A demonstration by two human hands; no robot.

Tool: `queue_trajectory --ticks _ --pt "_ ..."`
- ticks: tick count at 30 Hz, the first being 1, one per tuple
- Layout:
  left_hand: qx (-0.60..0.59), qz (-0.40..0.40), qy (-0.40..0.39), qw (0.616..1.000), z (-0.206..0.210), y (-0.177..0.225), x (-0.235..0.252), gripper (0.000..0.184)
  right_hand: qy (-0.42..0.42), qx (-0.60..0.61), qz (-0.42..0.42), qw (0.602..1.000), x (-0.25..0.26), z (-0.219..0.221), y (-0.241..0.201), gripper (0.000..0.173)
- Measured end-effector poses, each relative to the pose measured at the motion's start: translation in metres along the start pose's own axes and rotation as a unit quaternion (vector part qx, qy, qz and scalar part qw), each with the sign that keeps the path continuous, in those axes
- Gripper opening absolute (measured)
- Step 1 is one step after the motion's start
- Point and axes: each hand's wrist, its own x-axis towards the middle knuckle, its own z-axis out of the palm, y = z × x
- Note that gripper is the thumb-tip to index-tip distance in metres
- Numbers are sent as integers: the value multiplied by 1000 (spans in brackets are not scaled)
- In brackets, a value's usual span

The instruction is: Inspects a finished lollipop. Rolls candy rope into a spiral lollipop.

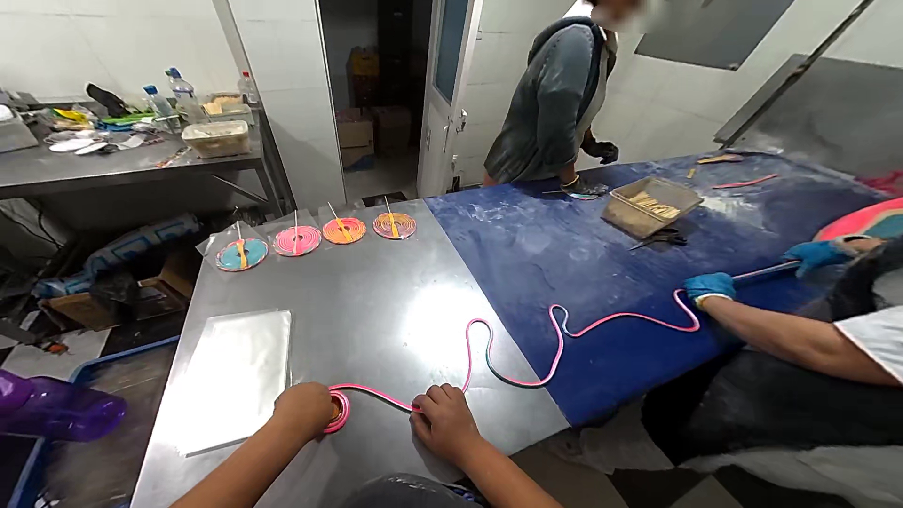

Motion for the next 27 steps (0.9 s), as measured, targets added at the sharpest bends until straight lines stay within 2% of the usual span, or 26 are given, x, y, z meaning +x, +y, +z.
queue_trajectory --ticks 2,5,6,7,11,13,14,15,16,18,19,20,23,25,27 --pt "-7 6 41 999 -4 -7 0 47 -17 10 -13 1000 2 -4 6 31" --pt "-11 173 186 967 15 -16 10 26 -51 31 -39 998 3 -11 28 36" --pt "-3 212 195 958 22 -16 14 25 -60 34 -47 997 4 -14 37 39" --pt "7 211 176 961 26 -14 14 24 -66 35 -56 996 4 -16 47 42" --pt "25 27 36 999 18 8 3 30 -100 39 -81 991 11 -25 78 47" --pt "28 -30 -2 999 13 12 1 32 -90 36 -91 991 14 -24 83 45" --pt "21 -44 3 999 12 12 1 38 -90 32 -94 991 16 -24 83 44" --pt "12 -37 37 999 14 10 1 41 -91 28 -96 991 17 -24 83 44" --pt "-2 3 100 995 20 8 2 37 -92 27 -98 991 17 -23 82 44" --pt "-18 131 226 965 42 3 8 24 -89 25 -103 990 17 -21 82 43" --pt "-15 164 235 958 48 5 10 26 -100 28 -102 989 18 -22 81 43" --pt "-10 154 216 964 50 9 7 27 -112 33 -103 988 20 -23 80 43" --pt "4 5 76 997 34 30 -1 31 -122 39 -116 985 28 -20 80 40" --pt "-11 -70 5 997 27 29 6 34 -112 34 -119 986 36 -19 81 38" --pt "-26 -107 -10 994 27 21 13 52 -107 24 -116 987 40 -18 80 37"
